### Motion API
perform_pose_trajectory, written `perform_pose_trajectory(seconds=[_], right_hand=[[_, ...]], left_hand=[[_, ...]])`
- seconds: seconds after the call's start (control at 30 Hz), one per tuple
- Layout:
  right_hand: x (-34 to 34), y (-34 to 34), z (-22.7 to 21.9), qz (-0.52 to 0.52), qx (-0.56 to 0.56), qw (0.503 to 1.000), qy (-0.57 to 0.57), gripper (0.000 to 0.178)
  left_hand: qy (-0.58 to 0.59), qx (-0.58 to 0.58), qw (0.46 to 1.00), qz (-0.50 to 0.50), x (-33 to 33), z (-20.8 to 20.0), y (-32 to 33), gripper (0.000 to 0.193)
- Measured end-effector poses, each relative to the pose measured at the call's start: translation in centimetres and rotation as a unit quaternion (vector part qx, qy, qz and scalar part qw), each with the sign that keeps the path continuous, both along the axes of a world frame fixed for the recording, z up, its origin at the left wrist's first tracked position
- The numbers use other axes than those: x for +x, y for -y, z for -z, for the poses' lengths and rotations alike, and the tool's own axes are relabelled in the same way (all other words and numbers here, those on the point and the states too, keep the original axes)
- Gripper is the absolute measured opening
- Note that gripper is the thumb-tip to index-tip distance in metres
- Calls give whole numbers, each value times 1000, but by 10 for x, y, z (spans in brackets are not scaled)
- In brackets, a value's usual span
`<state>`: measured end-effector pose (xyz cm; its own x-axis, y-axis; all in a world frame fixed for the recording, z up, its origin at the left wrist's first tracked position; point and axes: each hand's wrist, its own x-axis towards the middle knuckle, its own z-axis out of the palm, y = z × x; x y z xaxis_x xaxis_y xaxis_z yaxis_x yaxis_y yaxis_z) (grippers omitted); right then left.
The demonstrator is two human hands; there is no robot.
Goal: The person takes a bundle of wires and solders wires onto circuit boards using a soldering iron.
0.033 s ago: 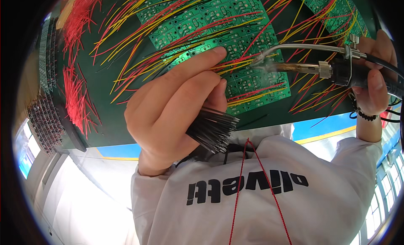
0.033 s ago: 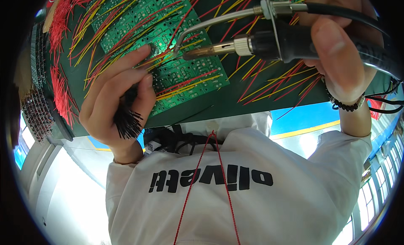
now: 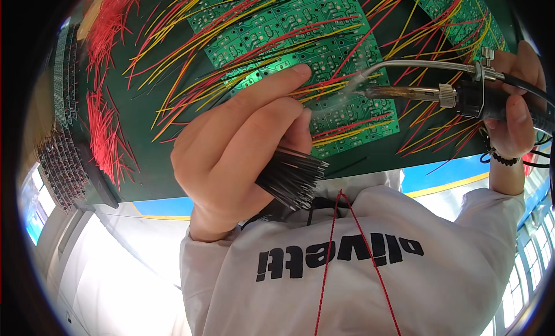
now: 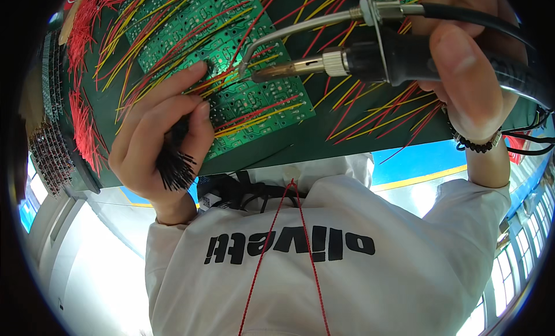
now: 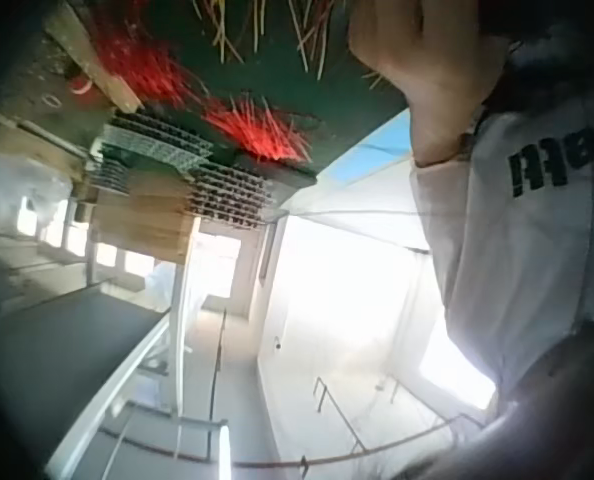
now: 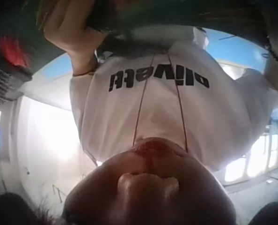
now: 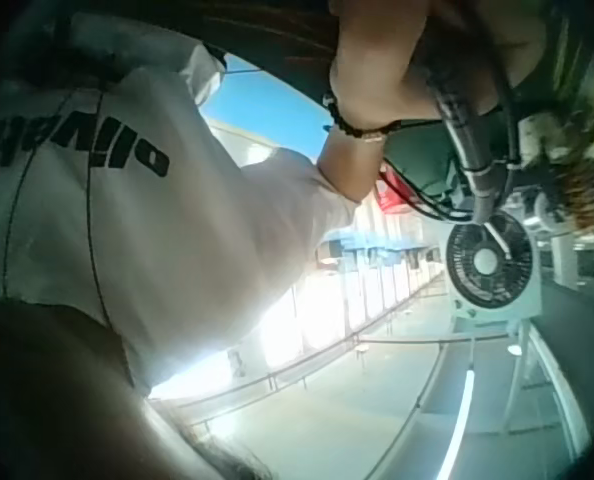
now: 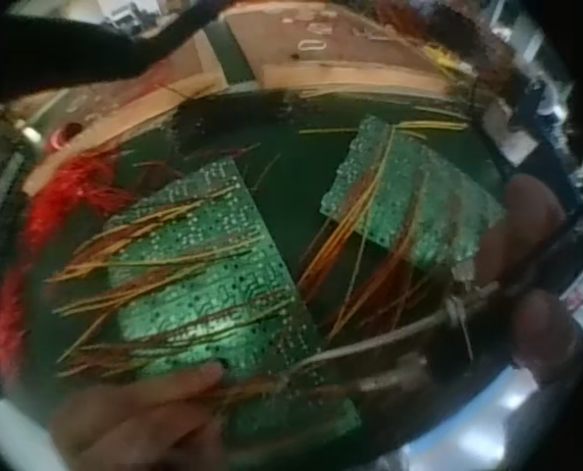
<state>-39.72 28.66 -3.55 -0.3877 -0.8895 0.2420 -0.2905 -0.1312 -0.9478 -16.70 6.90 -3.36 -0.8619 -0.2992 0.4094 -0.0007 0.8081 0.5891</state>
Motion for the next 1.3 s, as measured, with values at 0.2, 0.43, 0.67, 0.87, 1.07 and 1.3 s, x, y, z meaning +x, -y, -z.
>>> perform_pose_trajectory(seconds=[0.2,0.43,0.67,0.87,1.07,1.3], right_hand=[[-3,-8,-3,-41,67,993,88,27],[2,-3,-4,-4,55,998,27,25],[5,7,-8,-48,40,998,23,24],[5,4,-6,-38,47,998,34,24],[4,-3,-5,-24,59,997,45,25],[2,-8,-3,-10,72,996,59,25]], left_hand=[[2,-5,1000,6,-1,-2,0,12],[1,10,1000,4,0,-2,0,11],[11,10,1000,24,0,-3,1,11],[16,19,999,27,0,-3,2,11],[19,15,999,34,-1,-3,2,11],[22,20,999,35,0,-5,2,11]])
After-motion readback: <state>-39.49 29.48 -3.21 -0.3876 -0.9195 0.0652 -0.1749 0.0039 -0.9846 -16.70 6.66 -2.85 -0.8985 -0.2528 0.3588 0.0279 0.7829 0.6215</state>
